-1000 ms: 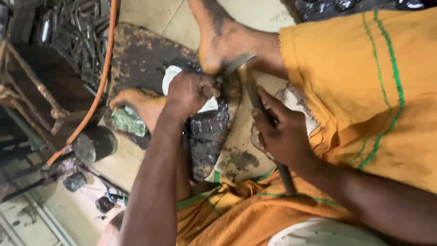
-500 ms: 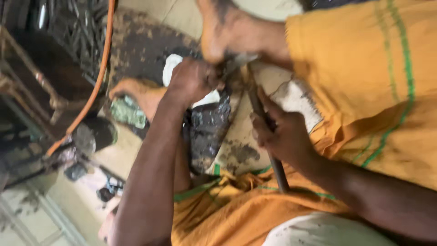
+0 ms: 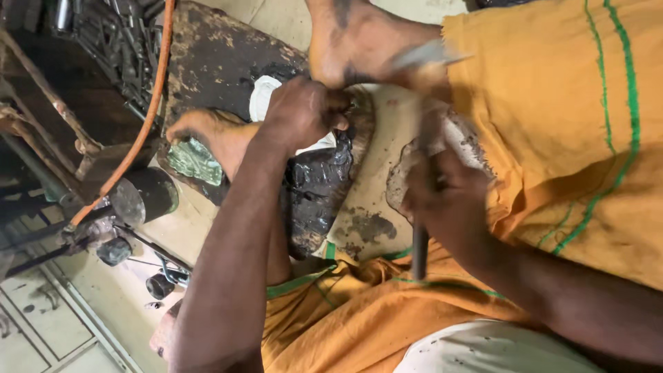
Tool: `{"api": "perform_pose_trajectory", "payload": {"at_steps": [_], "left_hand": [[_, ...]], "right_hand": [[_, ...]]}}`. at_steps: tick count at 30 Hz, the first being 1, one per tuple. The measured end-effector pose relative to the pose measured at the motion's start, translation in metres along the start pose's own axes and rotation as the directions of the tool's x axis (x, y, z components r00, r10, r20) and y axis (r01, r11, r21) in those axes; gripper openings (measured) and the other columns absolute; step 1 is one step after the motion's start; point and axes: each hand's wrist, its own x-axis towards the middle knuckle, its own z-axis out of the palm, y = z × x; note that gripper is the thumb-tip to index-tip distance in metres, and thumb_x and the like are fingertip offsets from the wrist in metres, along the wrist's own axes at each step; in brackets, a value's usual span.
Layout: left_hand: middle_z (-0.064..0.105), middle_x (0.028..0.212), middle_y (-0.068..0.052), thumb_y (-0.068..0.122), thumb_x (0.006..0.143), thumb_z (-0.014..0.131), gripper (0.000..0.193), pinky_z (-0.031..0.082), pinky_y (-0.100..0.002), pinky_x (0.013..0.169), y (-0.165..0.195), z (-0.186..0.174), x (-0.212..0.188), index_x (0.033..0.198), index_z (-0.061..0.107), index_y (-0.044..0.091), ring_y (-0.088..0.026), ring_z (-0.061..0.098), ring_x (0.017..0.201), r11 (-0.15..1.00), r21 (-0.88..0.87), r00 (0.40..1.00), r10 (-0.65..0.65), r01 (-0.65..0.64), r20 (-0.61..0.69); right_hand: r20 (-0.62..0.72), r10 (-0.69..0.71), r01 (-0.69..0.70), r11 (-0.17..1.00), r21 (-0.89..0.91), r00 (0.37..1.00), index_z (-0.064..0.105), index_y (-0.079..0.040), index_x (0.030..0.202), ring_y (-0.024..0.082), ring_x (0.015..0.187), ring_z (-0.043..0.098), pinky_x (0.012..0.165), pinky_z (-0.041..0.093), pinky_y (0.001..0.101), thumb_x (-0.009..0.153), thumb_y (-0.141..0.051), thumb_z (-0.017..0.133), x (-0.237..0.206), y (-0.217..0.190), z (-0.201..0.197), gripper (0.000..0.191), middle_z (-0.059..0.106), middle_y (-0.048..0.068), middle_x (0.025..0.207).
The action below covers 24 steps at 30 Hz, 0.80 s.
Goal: The person sits on the floor and hammers a chisel against a white metal sheet held on a pitch-covered board, pressing a raised pattern into it, then reaches into a wooden box of chisels to select and swap tools and continues working.
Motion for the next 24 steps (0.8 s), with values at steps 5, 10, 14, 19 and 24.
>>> {"api": "perform_pose_trajectory", "payload": {"at_steps": [5, 10, 14, 19, 24], "left_hand": [[0.075, 0.099, -0.009, 0.035, 0.084, 0.076, 0.018, 0.052, -0.050, 0.081, 0.008, -0.003, 0.002, 0.099, 0.081, 0.027, -0.037, 0.068, 0.095, 0.996, 0.062, 0.996, 0.071, -0.068, -0.057], [0.075, 0.098, -0.007, 0.036, 0.079, 0.077, 0.020, 0.053, -0.049, 0.077, 0.007, 0.001, 0.004, 0.097, 0.080, 0.026, -0.035, 0.069, 0.091, 0.995, 0.016, 0.992, 0.095, -0.094, -0.087], [0.076, 0.097, -0.006, 0.034, 0.083, 0.077, 0.015, 0.054, -0.049, 0.075, 0.007, 0.002, 0.007, 0.095, 0.080, 0.026, -0.034, 0.070, 0.089, 0.993, 0.024, 0.991, 0.120, -0.118, -0.065], [0.075, 0.096, -0.008, 0.036, 0.081, 0.078, 0.019, 0.053, -0.048, 0.075, 0.012, -0.003, 0.006, 0.098, 0.081, 0.028, -0.034, 0.070, 0.089, 0.991, 0.078, 0.993, 0.114, -0.112, -0.023], [0.074, 0.100, -0.010, 0.035, 0.086, 0.076, 0.022, 0.054, -0.047, 0.077, 0.014, 0.000, 0.004, 0.106, 0.080, 0.027, -0.033, 0.070, 0.090, 1.000, 0.023, 1.000, 0.017, -0.017, 0.003]], "right_hand": [[-0.044, -0.116, 0.117, 0.993, 0.002, 0.992, 0.039, -0.011, 0.157, 0.008, 0.048, 0.060, 0.044, 0.053, 0.0261, 0.098, -0.003, 0.062, -0.005, 0.001, 0.001, 0.064, 0.066, 0.002, 0.071], [0.187, -0.107, 0.128, 0.986, -0.106, 0.977, 0.038, -0.010, 0.160, 0.007, 0.055, 0.062, 0.050, 0.058, 0.0269, 0.086, 0.005, 0.069, -0.009, -0.002, 0.002, 0.082, 0.066, 0.005, 0.074], [-0.003, -0.189, 0.188, 0.978, -0.093, 0.982, 0.035, -0.010, 0.160, 0.008, 0.051, 0.065, 0.047, 0.057, 0.0263, 0.098, -0.003, 0.064, -0.012, -0.004, 0.004, 0.068, 0.069, 0.005, 0.073], [0.058, -0.026, 0.033, 0.991, -0.127, 0.998, 0.035, -0.008, 0.158, 0.010, 0.044, 0.063, 0.042, 0.056, 0.0289, 0.093, -0.003, 0.065, -0.014, -0.007, 0.006, 0.072, 0.068, 0.006, 0.068], [0.158, 0.046, -0.022, 0.988, -0.151, 0.986, 0.037, -0.007, 0.157, 0.011, 0.045, 0.064, 0.043, 0.057, 0.0287, 0.093, -0.004, 0.067, -0.015, -0.003, 0.006, 0.071, 0.066, 0.006, 0.068]]}}
